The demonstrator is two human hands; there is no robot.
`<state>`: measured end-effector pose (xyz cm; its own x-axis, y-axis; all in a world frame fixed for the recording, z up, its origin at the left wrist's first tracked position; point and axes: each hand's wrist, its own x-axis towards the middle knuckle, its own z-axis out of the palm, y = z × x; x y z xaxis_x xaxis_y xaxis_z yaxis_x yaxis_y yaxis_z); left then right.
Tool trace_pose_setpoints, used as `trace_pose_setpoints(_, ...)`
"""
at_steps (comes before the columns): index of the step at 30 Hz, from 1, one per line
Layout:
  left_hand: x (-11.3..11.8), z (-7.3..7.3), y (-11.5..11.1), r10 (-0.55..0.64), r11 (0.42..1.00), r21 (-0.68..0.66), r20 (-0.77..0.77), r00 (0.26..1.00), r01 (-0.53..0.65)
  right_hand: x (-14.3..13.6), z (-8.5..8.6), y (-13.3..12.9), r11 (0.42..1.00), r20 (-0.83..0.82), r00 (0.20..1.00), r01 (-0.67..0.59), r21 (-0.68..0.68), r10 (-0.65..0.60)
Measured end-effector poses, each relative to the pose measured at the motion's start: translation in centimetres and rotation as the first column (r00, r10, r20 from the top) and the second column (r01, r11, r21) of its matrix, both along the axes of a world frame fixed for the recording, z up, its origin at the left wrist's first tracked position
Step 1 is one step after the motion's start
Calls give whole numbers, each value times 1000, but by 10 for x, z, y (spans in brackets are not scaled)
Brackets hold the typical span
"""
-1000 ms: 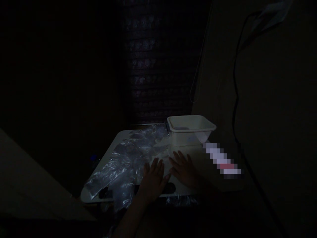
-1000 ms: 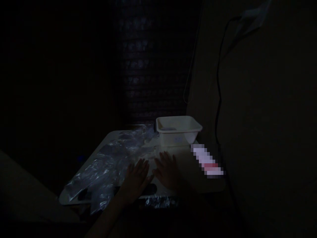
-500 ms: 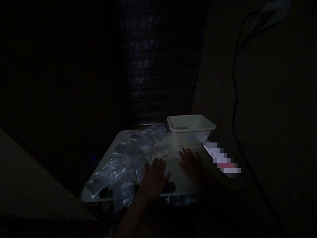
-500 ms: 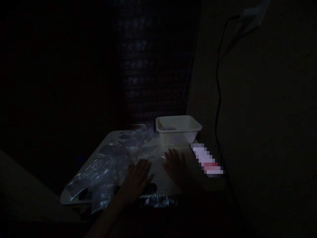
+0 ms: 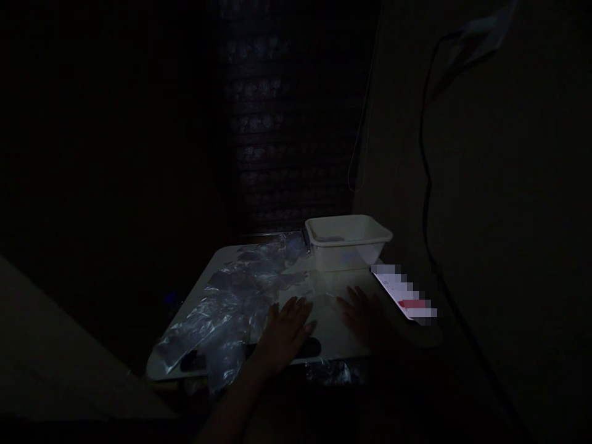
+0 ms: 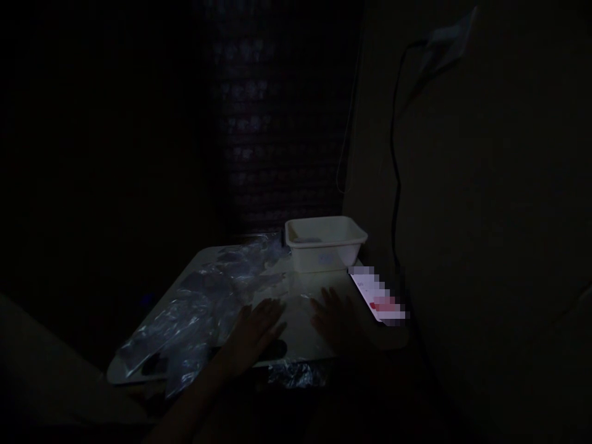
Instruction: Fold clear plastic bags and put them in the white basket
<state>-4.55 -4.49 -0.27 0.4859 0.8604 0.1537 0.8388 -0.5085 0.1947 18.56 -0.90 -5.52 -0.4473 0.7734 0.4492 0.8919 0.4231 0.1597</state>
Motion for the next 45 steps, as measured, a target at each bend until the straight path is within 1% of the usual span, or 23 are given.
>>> trace_pose_setpoints(3,3,2,11,57,998,-26,45,997,-56,7,-2,-1,1000,-17,1000,-13,-25,13)
trace_pose_setpoints(6,8,2,19,54,998,-44,18,998,-53,9,-1,0,999,-56,998,-9,-46,7)
trace_pose_setpoints(8,8,3,17,44,998,-36,11,999,-44,12,2,-1,998,-92,996,-17,-63,11)
trace_pose_setpoints(9,7,5,14,26,999,-31,17,1000,-26,16,3,-2,997,-104,994,-44,-70,36)
trace_pose_setpoints(11,1,11,2,-62,998,-25,39,997,63,26,5,-8,984,-104,984,-156,-81,147)
trace_pose_setpoints(13,-8,18,-13,-225,971,-68,49,973,228,40,3,-16,953,-74,958,-285,-103,279)
trace_pose_setpoints(14,-12,22,-20,-277,956,-87,57,959,281,46,1,-21,936,-52,943,-332,-121,328)
trace_pose_setpoints(16,-19,26,-29,-324,938,-114,48,945,328,55,-2,-31,923,-33,933,-360,-133,359)
trace_pose_setpoints(18,-23,24,-31,-330,936,-124,10,944,329,56,-2,-37,922,-20,932,-360,-142,361)
trace_pose_setpoints(20,-23,18,-28,-328,940,-119,-47,943,321,50,2,-39,918,-5,931,-361,-162,365)
trace_pose_setpoints(23,-19,7,-20,-339,940,-72,-109,934,332,36,9,-36,893,9,912,-400,-205,410)
trace_pose_setpoints(25,-15,3,-18,-348,937,-22,-120,930,348,28,12,-34,889,-17,909,-411,-202,417)
trace_pose_setpoints(30,-5,3,-17,-374,923,70,-59,925,378,19,12,-34,902,-147,901,-423,-87,408)
trace_pose_setpoints(33,0,4,-16,-392,918,68,13,920,390,20,13,-35,897,-247,873,-440,-27,421)
trace_pose_setpoints(35,3,4,-15,-376,926,54,74,924,373,22,14,-35,889,-295,853,-458,-24,432)
trace_pose_setpoints(37,5,4,-14,-343,939,41,142,929,340,22,16,-34,888,-334,846,-456,-51,415)
trace_pose_setpoints(41,8,1,-10,-238,971,37,259,936,237,17,24,-34,923,-412,880,-337,-186,238)
trace_pose_setpoints(43,9,-3,-6,-194,981,51,298,935,187,14,29,-36,915,-427,886,-312,-257,182)
trace_pose_setpoints(45,9,-6,-3,-185,983,73,337,923,170,11,33,-38,911,-442,885,-293,-289,145)
